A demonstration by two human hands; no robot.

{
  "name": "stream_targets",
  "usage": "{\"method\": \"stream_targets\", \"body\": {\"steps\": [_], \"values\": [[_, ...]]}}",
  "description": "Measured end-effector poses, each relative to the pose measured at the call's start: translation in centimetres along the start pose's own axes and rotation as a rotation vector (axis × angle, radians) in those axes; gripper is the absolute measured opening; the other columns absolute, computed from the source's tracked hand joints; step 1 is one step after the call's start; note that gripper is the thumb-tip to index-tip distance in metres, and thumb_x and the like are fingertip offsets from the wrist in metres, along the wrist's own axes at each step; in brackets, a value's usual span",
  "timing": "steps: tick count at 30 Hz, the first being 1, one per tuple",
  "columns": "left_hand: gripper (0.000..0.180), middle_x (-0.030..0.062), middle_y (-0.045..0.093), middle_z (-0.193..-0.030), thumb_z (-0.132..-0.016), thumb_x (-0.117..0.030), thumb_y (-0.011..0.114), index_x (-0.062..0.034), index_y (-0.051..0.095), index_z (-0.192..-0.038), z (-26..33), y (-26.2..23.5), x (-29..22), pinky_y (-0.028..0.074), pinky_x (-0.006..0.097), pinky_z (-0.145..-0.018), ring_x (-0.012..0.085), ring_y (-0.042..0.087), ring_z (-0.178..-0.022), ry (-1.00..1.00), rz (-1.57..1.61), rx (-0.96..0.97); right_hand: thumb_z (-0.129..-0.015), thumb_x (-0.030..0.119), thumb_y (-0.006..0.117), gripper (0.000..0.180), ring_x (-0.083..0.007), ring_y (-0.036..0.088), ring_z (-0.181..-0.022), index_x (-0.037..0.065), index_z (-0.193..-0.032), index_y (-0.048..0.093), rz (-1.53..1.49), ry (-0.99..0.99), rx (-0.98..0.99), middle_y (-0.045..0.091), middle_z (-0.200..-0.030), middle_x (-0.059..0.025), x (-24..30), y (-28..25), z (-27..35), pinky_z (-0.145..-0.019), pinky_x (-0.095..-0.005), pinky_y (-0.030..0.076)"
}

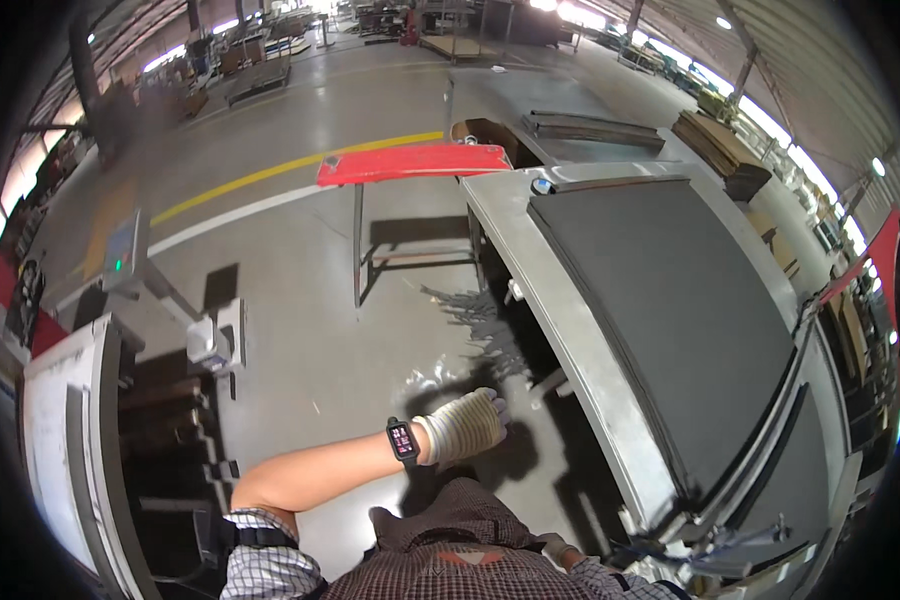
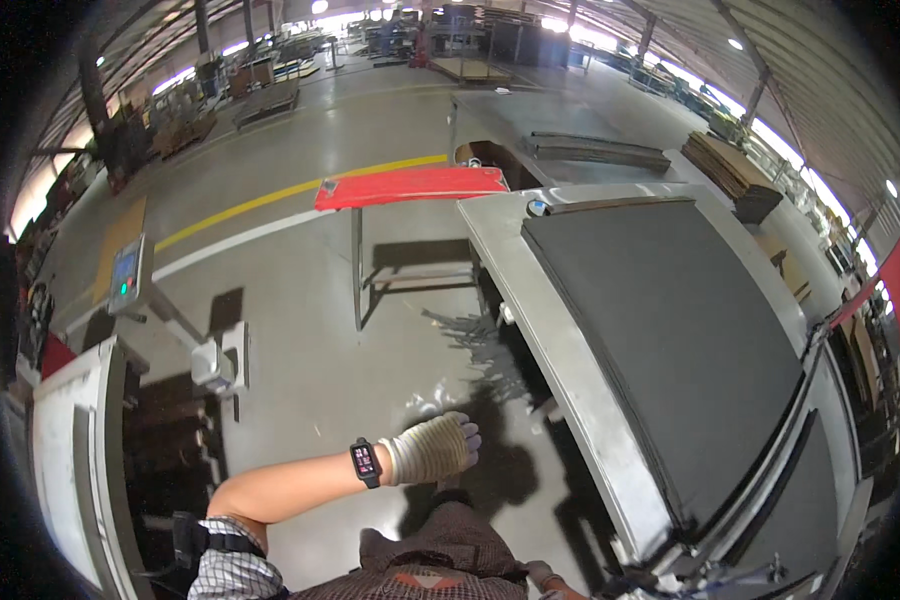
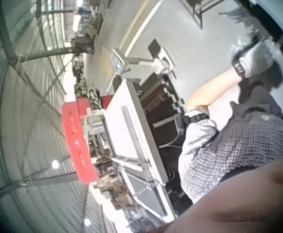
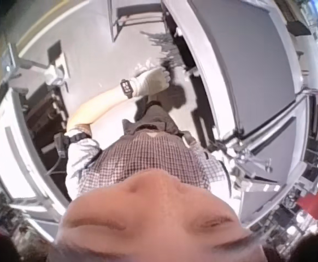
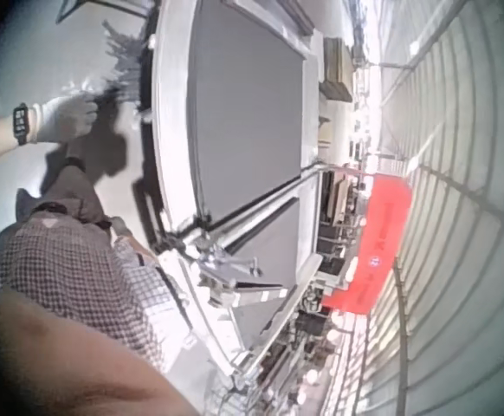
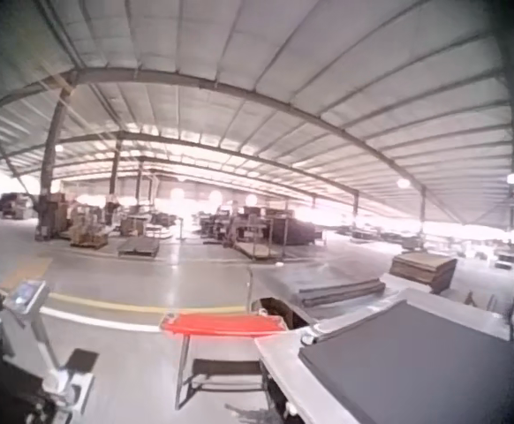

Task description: The person places a foam sheet onto a machine, operates the control panel, and removes the sheet. After moving metal bars, the person applies labels to the foam sheets and secures them with tape.

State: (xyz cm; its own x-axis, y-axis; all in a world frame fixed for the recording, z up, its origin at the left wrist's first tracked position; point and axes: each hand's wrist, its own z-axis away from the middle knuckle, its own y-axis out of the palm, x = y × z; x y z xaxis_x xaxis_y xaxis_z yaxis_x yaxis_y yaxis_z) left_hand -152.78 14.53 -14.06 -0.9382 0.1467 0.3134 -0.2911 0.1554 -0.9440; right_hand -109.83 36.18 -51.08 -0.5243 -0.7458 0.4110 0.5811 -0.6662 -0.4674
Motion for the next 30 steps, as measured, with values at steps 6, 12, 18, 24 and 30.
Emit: {"method": "stream_targets", "body": {"steps": [6,12,18,24,30], "values": [[0.019,0.0043,0.064,-0.092,-0.087,-0.026,0.055,-0.0125,0.068,-0.088,-1.8,6.4,19.0,0.049,0.039,-0.079,0.0258,0.061,-0.095,-0.036,0.124,0.359,-0.098,0.038,0.04,0.041,-0.0387,0.064,-0.098,0.008,-0.101,0.07,0.235,-0.195,-0.236,0.069,-0.104,-0.0166,11.8,-19.3,-19.5,-0.083,-0.0455,0.051],[0.049,0.0135,0.064,-0.108,-0.077,-0.041,0.068,-0.0089,0.064,-0.113,2.0,13.6,40.4,0.047,0.044,-0.084,0.0335,0.061,-0.098,-0.307,0.393,0.498,-0.088,0.025,0.063,0.034,-0.0377,0.062,-0.104,0.002,-0.112,0.065,-0.356,-0.421,-0.838,0.065,-0.111,-0.0216,38.4,-53.8,-26.8,-0.09,-0.0429,0.049],[0.054,0.0154,0.063,-0.111,-0.078,-0.046,0.071,-0.0091,0.063,-0.118,-5.9,25.9,61.0,0.05,0.046,-0.085,0.0329,0.062,-0.101,-0.453,0.47,0.315,-0.082,0.026,0.068,0.06,-0.0451,0.043,-0.124,0.0,-0.131,0.046,-0.181,-0.331,-1.402,0.047,-0.132,-0.0287,43.2,-81.3,-39.6,-0.105,-0.0446,0.037],[0.082,0.0221,0.052,-0.13,-0.062,-0.037,0.083,0.0007,0.05,-0.127,-15.7,40.3,83.0,0.041,0.045,-0.103,0.037,0.048,-0.123,-0.794,0.462,-0.121,-0.08,0.025,0.071,0.072,-0.0437,0.039,-0.132,-0.002,-0.14,0.04,-0.451,0.236,-1.582,0.044,-0.138,-0.0313,38.9,-90.5,-48.8,-0.112,-0.0447,0.031],[0.086,0.0198,0.069,-0.111,-0.069,-0.069,0.074,0.0023,0.066,-0.116,-15.7,51.8,95.0,0.048,0.038,-0.094,0.03,0.065,-0.107,-0.823,1.355,0.657,-0.079,0.009,0.069,0.037,-0.0283,0.06,-0.091,0.001,-0.114,0.058,-0.406,0.469,-1.651,0.059,-0.098,-0.0145,44.0,-94.2,-44.6,-0.083,-0.0361,0.048]]}}
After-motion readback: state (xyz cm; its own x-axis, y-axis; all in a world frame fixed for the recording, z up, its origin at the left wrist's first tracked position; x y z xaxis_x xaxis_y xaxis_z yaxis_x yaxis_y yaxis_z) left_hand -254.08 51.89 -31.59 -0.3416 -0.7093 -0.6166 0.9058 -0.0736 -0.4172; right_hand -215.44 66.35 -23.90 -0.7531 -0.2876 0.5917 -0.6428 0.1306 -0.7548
